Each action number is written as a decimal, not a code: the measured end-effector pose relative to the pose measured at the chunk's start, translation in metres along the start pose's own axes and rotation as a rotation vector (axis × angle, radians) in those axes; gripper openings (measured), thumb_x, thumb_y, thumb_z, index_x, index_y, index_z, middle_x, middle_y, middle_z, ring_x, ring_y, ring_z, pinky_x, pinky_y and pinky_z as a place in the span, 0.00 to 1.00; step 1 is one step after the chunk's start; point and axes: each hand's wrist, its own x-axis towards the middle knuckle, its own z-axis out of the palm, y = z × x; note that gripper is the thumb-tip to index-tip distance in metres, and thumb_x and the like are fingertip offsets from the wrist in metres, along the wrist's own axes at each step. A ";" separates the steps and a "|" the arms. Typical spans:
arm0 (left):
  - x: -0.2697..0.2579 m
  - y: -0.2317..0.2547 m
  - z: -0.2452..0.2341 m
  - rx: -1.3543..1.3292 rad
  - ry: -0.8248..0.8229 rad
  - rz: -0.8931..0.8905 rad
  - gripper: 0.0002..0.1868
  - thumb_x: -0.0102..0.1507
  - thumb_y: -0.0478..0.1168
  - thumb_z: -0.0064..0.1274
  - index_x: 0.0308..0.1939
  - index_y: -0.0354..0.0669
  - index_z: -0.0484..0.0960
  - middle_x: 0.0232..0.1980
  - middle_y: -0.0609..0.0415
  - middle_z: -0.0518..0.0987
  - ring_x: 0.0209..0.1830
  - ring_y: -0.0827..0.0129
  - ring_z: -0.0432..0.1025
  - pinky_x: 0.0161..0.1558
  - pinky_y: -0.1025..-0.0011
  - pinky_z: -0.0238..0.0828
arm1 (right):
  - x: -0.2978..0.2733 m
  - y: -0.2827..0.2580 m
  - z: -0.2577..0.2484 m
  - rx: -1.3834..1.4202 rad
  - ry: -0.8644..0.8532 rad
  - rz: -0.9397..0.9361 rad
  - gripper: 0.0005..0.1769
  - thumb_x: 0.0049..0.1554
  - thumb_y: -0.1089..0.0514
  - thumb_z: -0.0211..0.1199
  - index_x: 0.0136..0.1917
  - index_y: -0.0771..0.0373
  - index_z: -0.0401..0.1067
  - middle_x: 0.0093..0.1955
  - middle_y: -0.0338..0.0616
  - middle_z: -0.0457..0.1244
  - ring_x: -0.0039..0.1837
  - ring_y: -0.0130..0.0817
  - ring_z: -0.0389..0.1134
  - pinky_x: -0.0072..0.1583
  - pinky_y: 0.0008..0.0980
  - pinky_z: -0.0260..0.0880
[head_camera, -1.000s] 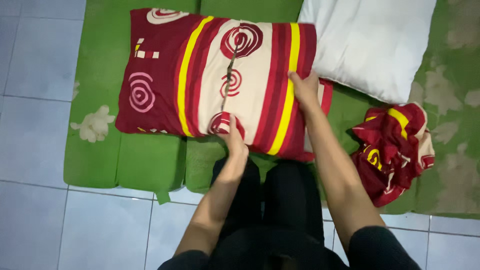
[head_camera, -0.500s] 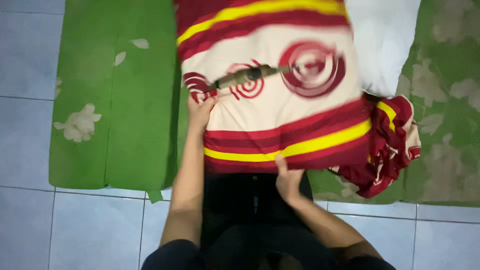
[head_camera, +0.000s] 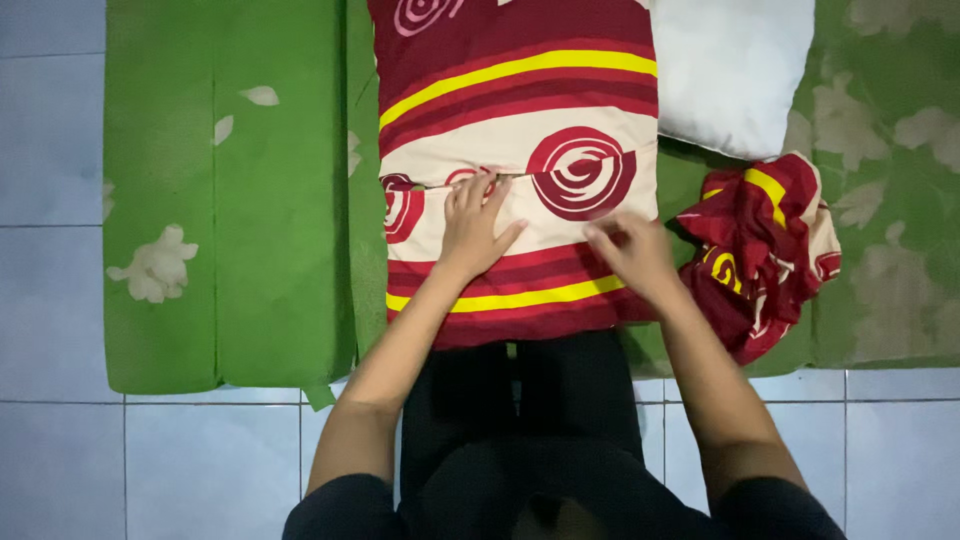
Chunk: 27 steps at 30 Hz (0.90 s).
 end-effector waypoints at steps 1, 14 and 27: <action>0.007 0.009 -0.001 0.035 0.043 0.016 0.38 0.58 0.57 0.60 0.67 0.39 0.74 0.64 0.36 0.72 0.67 0.43 0.62 0.65 0.45 0.51 | 0.019 -0.010 -0.005 -0.177 0.113 -0.214 0.23 0.57 0.46 0.70 0.61 0.59 0.75 0.56 0.49 0.68 0.56 0.42 0.70 0.58 0.40 0.69; 0.017 0.045 0.037 -0.086 -0.229 0.175 0.18 0.64 0.52 0.57 0.48 0.44 0.86 0.51 0.51 0.79 0.57 0.53 0.68 0.57 0.55 0.65 | 0.018 0.037 -0.037 -0.371 0.006 -0.674 0.33 0.41 0.33 0.78 0.40 0.60 0.68 0.42 0.45 0.60 0.50 0.49 0.64 0.60 0.49 0.64; 0.109 0.051 0.091 -0.048 -0.327 0.580 0.18 0.55 0.51 0.60 0.47 0.49 0.83 0.55 0.54 0.79 0.61 0.56 0.67 0.59 0.44 0.59 | 0.004 0.066 -0.047 -0.334 -0.020 -0.593 0.57 0.38 0.27 0.74 0.73 0.58 0.65 0.68 0.54 0.61 0.74 0.54 0.60 0.74 0.62 0.55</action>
